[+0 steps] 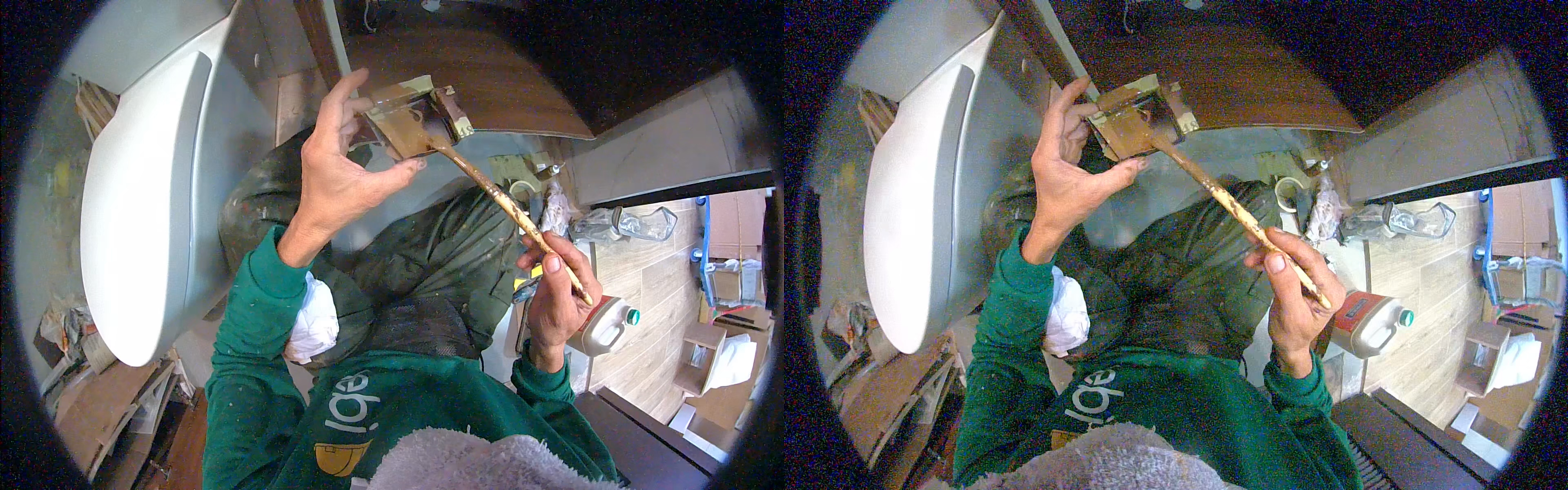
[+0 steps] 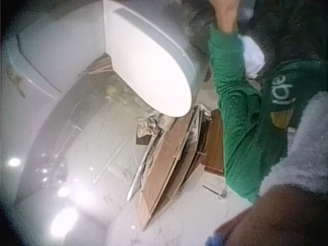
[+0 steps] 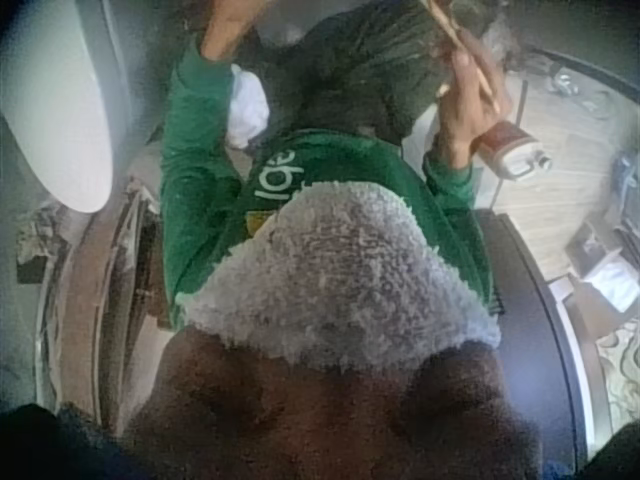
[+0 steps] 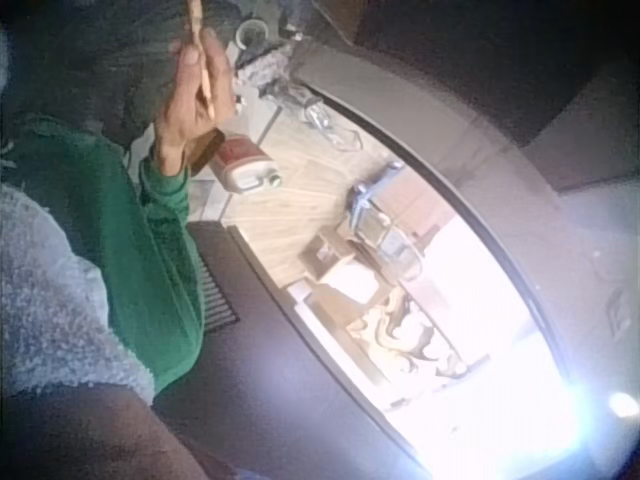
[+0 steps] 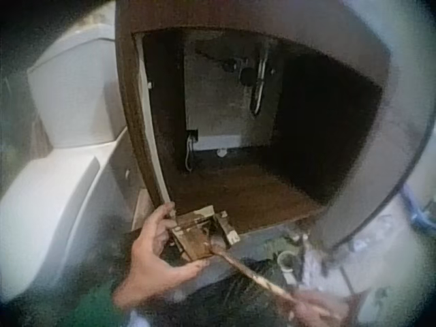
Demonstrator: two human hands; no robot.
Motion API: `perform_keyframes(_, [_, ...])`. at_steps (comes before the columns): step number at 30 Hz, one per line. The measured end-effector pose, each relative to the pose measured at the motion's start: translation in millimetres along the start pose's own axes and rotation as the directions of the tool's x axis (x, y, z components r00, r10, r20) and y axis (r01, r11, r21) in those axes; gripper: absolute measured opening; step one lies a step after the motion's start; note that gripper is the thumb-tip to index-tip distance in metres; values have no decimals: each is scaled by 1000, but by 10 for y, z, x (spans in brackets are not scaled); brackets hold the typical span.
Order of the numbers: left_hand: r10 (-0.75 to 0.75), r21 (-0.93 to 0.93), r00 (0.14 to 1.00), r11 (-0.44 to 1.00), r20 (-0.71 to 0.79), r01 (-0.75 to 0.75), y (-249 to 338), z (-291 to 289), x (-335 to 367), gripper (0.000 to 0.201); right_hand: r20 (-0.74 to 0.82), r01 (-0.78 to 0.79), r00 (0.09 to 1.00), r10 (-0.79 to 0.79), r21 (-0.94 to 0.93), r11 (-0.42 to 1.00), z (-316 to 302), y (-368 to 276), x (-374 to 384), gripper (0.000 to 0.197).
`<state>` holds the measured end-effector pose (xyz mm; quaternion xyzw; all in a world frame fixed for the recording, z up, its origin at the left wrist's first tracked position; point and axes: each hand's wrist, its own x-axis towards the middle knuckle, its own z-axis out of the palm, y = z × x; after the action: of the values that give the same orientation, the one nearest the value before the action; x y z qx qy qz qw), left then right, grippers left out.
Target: The person sits on the floor and paints the interior of a bathroom vanity cabinet using a paintbrush. They repeatedly dip the brush into a paint can, apply paint to the cabinet's interior surfaces, and wipe the brush with a cloth. The person also uses a sanding block to smooth the cabinet's interior.
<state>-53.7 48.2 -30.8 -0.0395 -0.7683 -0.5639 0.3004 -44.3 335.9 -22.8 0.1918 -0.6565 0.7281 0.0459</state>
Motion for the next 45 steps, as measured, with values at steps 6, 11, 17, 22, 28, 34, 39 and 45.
perform_keyframes(6, [-12,80,1000,997,-1,12,-16,-15,-22,103,-13,8,1000,-7,26,1000,-45,-75,-28,25])
perform_keyframes(11, [0,79,1000,997,20,-2,-38,-2,-25,103,-15,100,995,-99,66,993,40,-54,42,22])
perform_keyframes(17, [49,148,998,988,-38,-43,-111,-8,-29,101,88,-68,994,69,-12,998,70,4,24,18])
perform_keyframes(22, [57,159,998,986,-37,-51,-159,29,-27,100,54,-12,998,12,10,1000,-34,-68,17,17])
perform_keyframes(28, [92,221,996,971,19,-94,-74,83,9,97,144,-41,988,55,-103,994,57,127,104,16])
perform_keyframes(34, [111,272,994,956,18,-111,-47,71,114,96,84,-48,995,52,-51,998,-134,127,26,18])
perform_keyframes(39, [130,294,991,946,31,-133,-9,134,160,94,36,-7,999,6,18,1000,-224,29,53,17])
perform_keyframes(45, [116,286,993,951,20,-117,82,277,262,92,25,-12,1000,12,19,1000,-199,135,117,17])
